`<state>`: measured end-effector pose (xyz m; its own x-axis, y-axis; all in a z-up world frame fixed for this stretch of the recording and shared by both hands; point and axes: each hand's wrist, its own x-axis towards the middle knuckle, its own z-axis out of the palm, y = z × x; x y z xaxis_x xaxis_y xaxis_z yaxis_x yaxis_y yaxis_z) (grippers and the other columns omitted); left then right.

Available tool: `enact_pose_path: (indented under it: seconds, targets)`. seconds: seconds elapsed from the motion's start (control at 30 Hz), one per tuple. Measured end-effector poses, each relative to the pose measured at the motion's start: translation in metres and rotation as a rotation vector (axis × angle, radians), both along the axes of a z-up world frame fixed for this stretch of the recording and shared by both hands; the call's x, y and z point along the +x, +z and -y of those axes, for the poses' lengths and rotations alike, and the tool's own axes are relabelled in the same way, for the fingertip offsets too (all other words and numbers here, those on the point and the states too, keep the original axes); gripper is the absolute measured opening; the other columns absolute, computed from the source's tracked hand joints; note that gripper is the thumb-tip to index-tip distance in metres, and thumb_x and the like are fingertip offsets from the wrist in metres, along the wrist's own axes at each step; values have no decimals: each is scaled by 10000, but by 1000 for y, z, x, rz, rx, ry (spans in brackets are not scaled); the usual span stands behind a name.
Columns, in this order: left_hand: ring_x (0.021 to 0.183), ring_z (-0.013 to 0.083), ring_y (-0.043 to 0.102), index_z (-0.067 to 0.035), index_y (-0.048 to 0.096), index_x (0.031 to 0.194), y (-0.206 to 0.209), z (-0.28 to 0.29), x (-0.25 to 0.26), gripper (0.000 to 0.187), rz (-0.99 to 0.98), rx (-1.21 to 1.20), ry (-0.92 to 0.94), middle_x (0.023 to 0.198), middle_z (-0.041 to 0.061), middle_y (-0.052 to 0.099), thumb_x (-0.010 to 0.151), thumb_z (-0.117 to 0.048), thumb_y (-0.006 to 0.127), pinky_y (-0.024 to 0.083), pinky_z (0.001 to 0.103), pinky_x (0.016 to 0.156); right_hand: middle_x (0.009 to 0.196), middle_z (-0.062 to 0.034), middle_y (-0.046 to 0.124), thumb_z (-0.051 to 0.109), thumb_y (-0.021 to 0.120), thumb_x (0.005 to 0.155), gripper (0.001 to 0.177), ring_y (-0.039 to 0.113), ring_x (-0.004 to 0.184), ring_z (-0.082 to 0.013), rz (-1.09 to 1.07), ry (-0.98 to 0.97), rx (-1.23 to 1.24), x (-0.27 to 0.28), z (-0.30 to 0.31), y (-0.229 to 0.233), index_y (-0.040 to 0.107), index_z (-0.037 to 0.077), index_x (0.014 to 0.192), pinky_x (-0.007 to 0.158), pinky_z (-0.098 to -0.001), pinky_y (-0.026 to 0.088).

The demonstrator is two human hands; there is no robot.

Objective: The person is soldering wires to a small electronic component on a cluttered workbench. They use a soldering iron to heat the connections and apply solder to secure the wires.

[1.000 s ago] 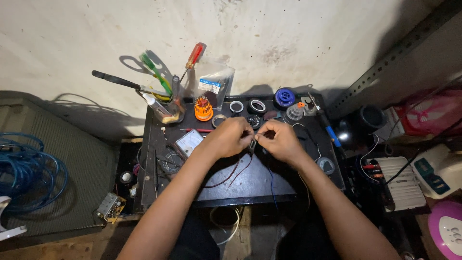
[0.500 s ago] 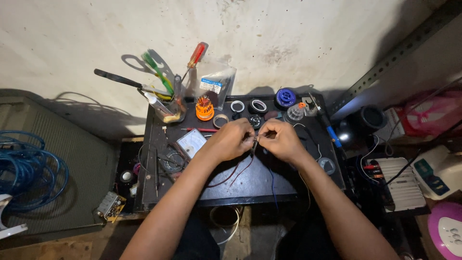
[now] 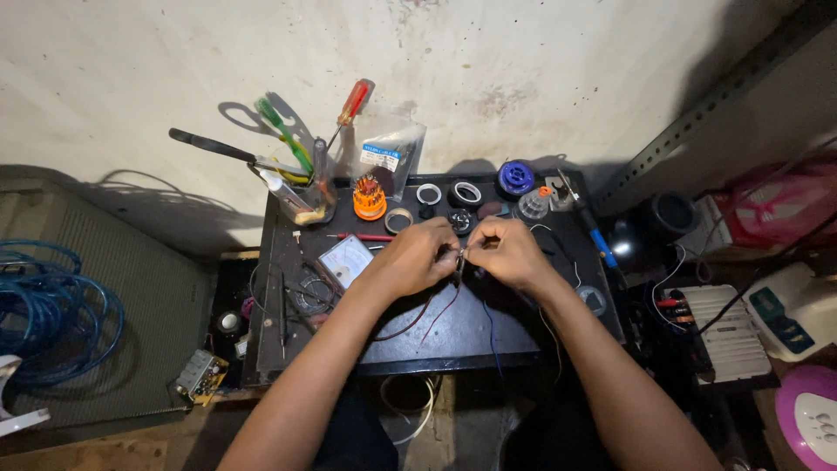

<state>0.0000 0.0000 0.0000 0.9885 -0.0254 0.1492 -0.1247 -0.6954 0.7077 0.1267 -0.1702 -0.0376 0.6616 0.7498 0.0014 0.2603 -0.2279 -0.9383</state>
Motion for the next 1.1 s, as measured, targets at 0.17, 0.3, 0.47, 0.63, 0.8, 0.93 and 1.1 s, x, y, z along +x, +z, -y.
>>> enact_pose_path:
  seconds: [0.17,0.3,0.47,0.63,0.8,0.93,1.1]
  targets:
    - [919,478,677,-39,665,949,1,3,-7,151,-13,52,34,984,192,670,892,-176,634,569,503,767,807,-148,666,-2,760,750,66,642,764,-173,14,-12,-11,2,-2,-8,720,-53,746,686,-316,577]
    - [931,446,685,-89,668,980,-8,9,-10,157,-29,72,104,1028,144,669,901,-225,656,583,497,768,777,-129,655,25,780,736,70,659,733,-148,63,-28,-15,3,-3,-18,730,-24,730,645,-291,565]
    - [883,429,696,-95,673,981,-24,21,-14,149,-8,97,209,1007,128,658,919,-226,637,591,486,737,769,-148,642,12,787,745,94,668,712,-170,94,-33,-5,-1,-3,-14,706,-31,726,629,-274,559]
    - [822,423,692,-111,684,977,-26,33,-21,137,51,106,299,954,121,649,934,-227,626,587,477,692,777,-171,643,-8,762,786,80,685,688,-206,130,-26,-12,-5,-3,-9,698,-45,754,598,-294,566]
    - [816,408,704,-106,721,967,-18,44,-27,125,62,65,409,941,102,665,937,-193,636,587,452,686,792,-167,645,7,780,786,104,721,696,-206,105,-45,-7,-5,-4,-10,694,-44,758,598,-298,580]
    - [910,388,718,-90,755,1016,-11,51,-32,159,28,-9,440,1031,92,713,921,-162,650,588,455,736,802,-143,627,26,803,798,136,679,687,-145,49,-51,22,-1,-2,-18,690,-49,800,586,-293,563]
    - [1003,417,710,68,638,1257,13,64,-41,561,88,-230,512,1110,249,675,744,-81,811,602,457,809,795,-76,665,61,831,770,126,617,594,-104,122,-45,-19,5,-1,-25,718,17,733,506,-235,497]
